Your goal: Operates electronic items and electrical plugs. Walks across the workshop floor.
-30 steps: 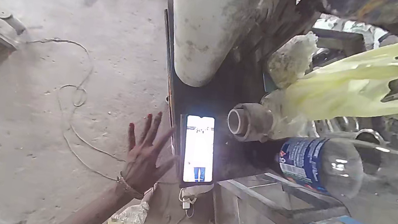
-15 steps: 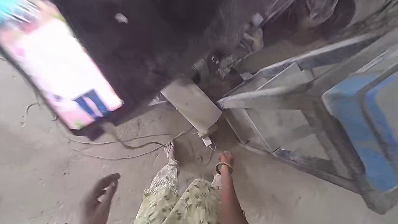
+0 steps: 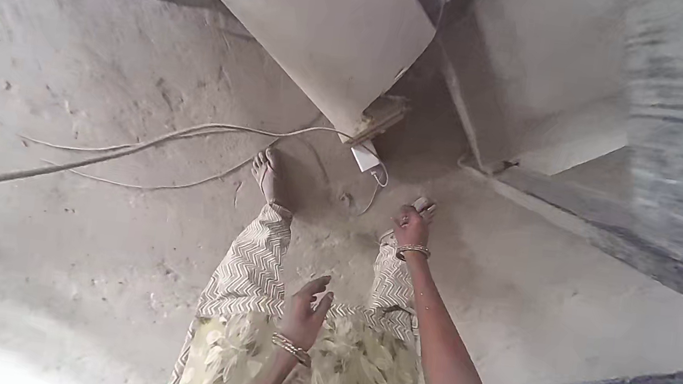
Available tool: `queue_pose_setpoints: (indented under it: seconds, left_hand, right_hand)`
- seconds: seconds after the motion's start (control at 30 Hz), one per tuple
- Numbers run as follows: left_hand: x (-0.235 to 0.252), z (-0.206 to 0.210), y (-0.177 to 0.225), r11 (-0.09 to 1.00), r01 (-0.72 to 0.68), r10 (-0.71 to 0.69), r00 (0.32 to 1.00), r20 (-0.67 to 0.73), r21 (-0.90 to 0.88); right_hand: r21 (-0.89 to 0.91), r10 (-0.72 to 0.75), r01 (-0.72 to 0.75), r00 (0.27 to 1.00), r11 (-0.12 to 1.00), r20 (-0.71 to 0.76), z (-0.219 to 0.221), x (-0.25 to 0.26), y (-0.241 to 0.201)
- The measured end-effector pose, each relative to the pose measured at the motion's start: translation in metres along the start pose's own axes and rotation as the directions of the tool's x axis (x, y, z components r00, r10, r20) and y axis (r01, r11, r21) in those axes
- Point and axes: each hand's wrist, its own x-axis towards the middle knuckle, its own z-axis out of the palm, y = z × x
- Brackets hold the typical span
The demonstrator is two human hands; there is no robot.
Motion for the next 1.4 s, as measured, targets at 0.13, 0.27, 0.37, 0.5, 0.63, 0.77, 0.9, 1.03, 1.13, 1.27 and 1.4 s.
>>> queue_pose_setpoints:
  seconds: [0.13, 0.27, 0.37, 0.5, 0.63, 0.77, 0.9, 1.03, 1.13, 1.27, 1.4]
  left_hand:
    - [0.035, 0.016, -0.024, 0.992, 0.105, -0.109, 0.992, 0.056, 0.071]
    - [0.052, 0.013, -0.029, 0.993, 0.070, -0.073, 0.997, 0.029, 0.091]
    - [0.054, 0.014, -0.028, 0.999, 0.023, -0.023, 1.000, 0.004, 0.047]
    - [0.055, 0.020, -0.024, 0.998, 0.054, -0.056, 0.997, 0.057, 0.042]
    - [0.055, 0.024, -0.022, 0.998, 0.020, -0.022, 0.999, 0.045, 0.053]
    - [0.056, 0.027, -0.023, 0.996, 0.026, -0.031, 0.998, 0.061, 0.083]
    - [0.056, 0.034, -0.025, 0.994, 0.026, -0.037, 0.994, 0.100, 0.107]
    - [0.058, 0.039, -0.030, 0.994, 0.050, -0.062, 0.990, 0.123, 0.102]
    - [0.059, 0.039, -0.031, 0.995, 0.062, -0.074, 0.987, 0.145, 0.083]
    - [0.060, 0.038, -0.032, 0.997, 0.070, -0.075, 0.988, 0.132, 0.040]
    - [0.070, 0.024, -0.032, 0.990, 0.046, -0.059, 0.993, 0.098, 0.136]
  right_hand:
    - [-0.006, -0.215, 0.215, 0.976, 0.977, -0.047, 0.043, 0.027, -0.013]
    - [0.111, -0.207, 0.238, 0.948, 0.965, -0.240, 0.074, 0.073, -0.037]
    - [0.168, -0.202, 0.282, 0.903, 0.945, -0.380, 0.085, 0.092, -0.047]
    - [0.117, -0.158, 0.221, 0.904, 0.968, -0.398, 0.084, 0.097, -0.055]
    - [-0.040, -0.133, 0.127, 0.946, 0.991, -0.297, 0.080, 0.093, -0.066]
    - [-0.097, -0.131, 0.106, 0.945, 0.990, -0.301, 0.085, 0.094, -0.071]
    - [-0.186, -0.184, 0.144, 0.957, 0.972, -0.222, 0.074, 0.087, -0.067]
    - [-0.323, -0.226, 0.202, 0.973, 0.925, -0.038, 0.059, 0.065, -0.047]
    - [-0.385, -0.296, 0.273, 0.955, 0.881, 0.000, 0.062, 0.037, -0.034]
    - [-0.433, -0.335, 0.338, 0.938, 0.835, 0.087, 0.081, 0.014, -0.027]
    - [-0.405, -0.379, 0.390, 0.919, 0.827, 0.111, 0.103, 0.012, -0.021]
